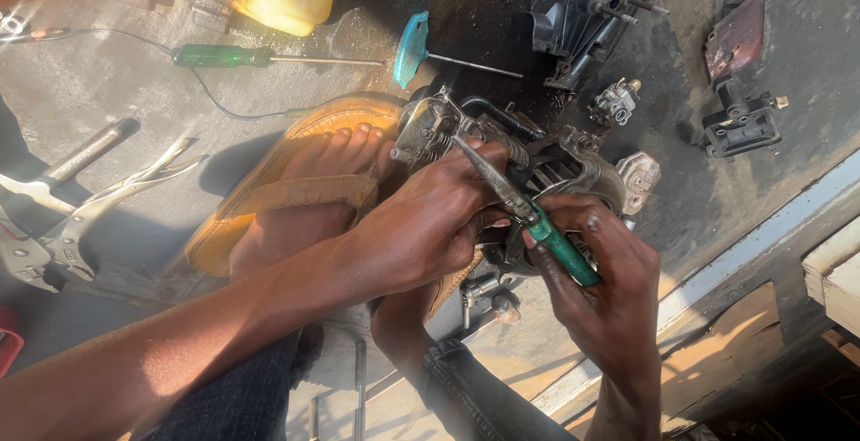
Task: The person uses pliers and a socket wrench to adjust and tighten components on a small engine block. They manipulate internal parts, reposition the engine, and secure bolts while working on the floor.
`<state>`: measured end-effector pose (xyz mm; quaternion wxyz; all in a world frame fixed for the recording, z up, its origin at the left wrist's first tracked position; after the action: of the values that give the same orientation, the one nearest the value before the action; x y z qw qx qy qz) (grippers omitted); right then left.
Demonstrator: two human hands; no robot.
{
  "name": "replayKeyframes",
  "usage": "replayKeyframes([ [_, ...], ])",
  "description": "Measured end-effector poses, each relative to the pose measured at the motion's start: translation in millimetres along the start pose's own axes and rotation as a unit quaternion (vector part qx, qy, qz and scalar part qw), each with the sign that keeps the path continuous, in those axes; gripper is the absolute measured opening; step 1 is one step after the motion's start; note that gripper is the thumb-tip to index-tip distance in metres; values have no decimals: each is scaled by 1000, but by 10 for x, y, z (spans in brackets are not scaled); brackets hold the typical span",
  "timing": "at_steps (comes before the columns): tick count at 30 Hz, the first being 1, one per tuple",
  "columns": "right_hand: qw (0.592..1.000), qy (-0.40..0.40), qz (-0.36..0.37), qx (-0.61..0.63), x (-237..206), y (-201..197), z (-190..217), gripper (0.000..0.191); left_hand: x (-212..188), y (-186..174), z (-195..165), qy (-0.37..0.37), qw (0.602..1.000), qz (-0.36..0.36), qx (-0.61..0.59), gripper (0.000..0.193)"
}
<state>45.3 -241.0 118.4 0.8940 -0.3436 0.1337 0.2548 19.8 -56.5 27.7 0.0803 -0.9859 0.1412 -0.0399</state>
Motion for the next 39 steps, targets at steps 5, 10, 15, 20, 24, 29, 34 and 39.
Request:
replayKeyframes([
  [5, 967, 108, -70, 221, -384, -84, -254, 14, 69, -47, -20, -48, 998, 30, -31, 21],
  [10, 907, 114, 31, 405, -731, -51, -174, 28, 112, -83, -52, -43, 999, 17, -23, 20],
  [15, 955, 252, 54, 148, -899, -41, -57, 41, 76, -112, -45, -23, 999, -20, -26, 28],
  [20, 958, 248, 57, 131, -1028, -53, -96, 55, 60, -127, -32, -18, 999, -40, -18, 33],
  [24, 905, 360, 61, 220, -1184, -48, -262, 69, 54, -148, -48, -12, 999, -47, -15, 35],
  [29, 828, 344, 111, 429, -1281, 138, -222, 68, 73, -146, -55, -35, 998, -36, -23, 26],
  [34, 775, 353, 151, 502, -1287, 204, -87, 45, 96, -139, -71, -55, 998, -33, -8, 21],
  [39, 937, 253, 112, 212, -1003, 37, -83, 60, 117, -153, -95, -71, 997, -36, 1, 15],
])
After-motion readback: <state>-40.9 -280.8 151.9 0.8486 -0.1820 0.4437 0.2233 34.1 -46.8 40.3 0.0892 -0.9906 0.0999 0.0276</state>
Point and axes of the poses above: each hand's wrist, its own x-axis towards the middle knuckle, its own y-axis out of the palm, z = x × y, the point moved 3 cm from there along x, towards the middle knuckle, and after that the axes turned 9 degrees about x, right-handed, at the moved point
